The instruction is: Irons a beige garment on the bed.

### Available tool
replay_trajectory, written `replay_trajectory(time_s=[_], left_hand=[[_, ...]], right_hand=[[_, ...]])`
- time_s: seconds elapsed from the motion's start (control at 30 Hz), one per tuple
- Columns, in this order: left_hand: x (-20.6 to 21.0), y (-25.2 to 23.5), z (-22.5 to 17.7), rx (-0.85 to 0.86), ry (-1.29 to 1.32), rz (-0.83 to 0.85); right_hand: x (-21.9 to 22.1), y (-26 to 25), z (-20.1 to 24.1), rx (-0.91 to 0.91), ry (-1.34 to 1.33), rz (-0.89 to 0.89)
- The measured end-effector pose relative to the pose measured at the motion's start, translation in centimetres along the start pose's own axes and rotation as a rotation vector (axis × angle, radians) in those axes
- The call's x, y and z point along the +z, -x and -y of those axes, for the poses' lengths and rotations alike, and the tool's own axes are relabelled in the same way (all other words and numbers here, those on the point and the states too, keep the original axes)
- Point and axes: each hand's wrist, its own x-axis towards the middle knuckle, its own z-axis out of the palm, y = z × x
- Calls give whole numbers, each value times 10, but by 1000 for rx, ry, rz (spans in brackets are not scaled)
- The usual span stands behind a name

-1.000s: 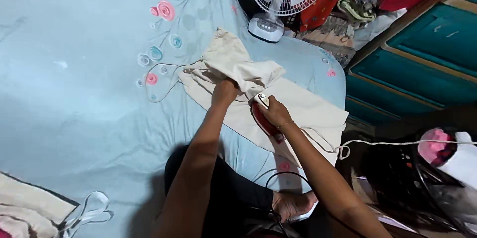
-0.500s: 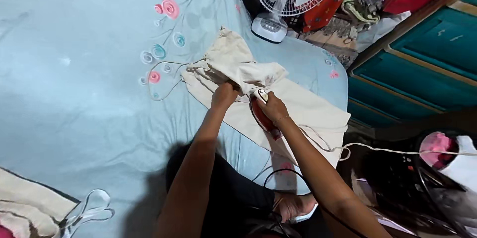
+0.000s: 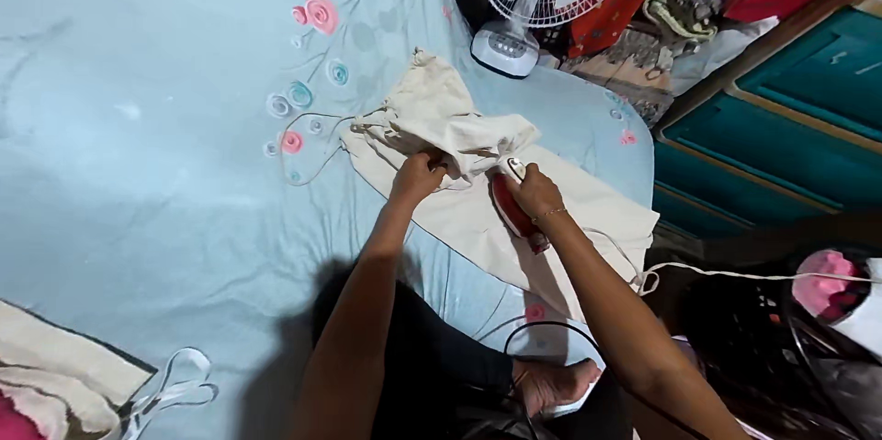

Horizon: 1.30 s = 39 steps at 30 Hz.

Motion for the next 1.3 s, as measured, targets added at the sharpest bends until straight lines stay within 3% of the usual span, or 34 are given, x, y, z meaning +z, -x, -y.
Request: replay_trajectory(time_s=[0.17, 0.4, 0.63, 0.73, 0.83, 0.9, 0.97, 1.07, 1.13, 1.3], left_hand=[[0, -7, 2, -5, 188, 0], [16, -33, 3, -89, 609, -132], [13, -26, -50, -184, 1134, -107], [14, -11, -71, -53, 949, 78], [25, 23, -115, 191, 443, 383], [55, 46, -139, 393, 86, 662], [96, 73, -151, 574, -247, 840], [148, 106, -149, 638, -466, 999], [163, 117, -144, 613, -402, 925], [154, 102, -144, 335, -320, 293]], right_hand=[[-7, -38, 9, 104, -91, -142], [-20, -51, -21, 42, -34, -102], [-41, -63, -64, 171, -117, -193], [-42, -54, -89, 168, -199, -201], [-48, -28, -133, 181, -339, -294], [-53, -3, -169, 226, -361, -364], [-60, 26, -208, 277, -346, -436], [-68, 72, -269, 368, -325, -520], [-72, 103, -306, 395, -315, -564], [-69, 170, -364, 352, -318, -652]])
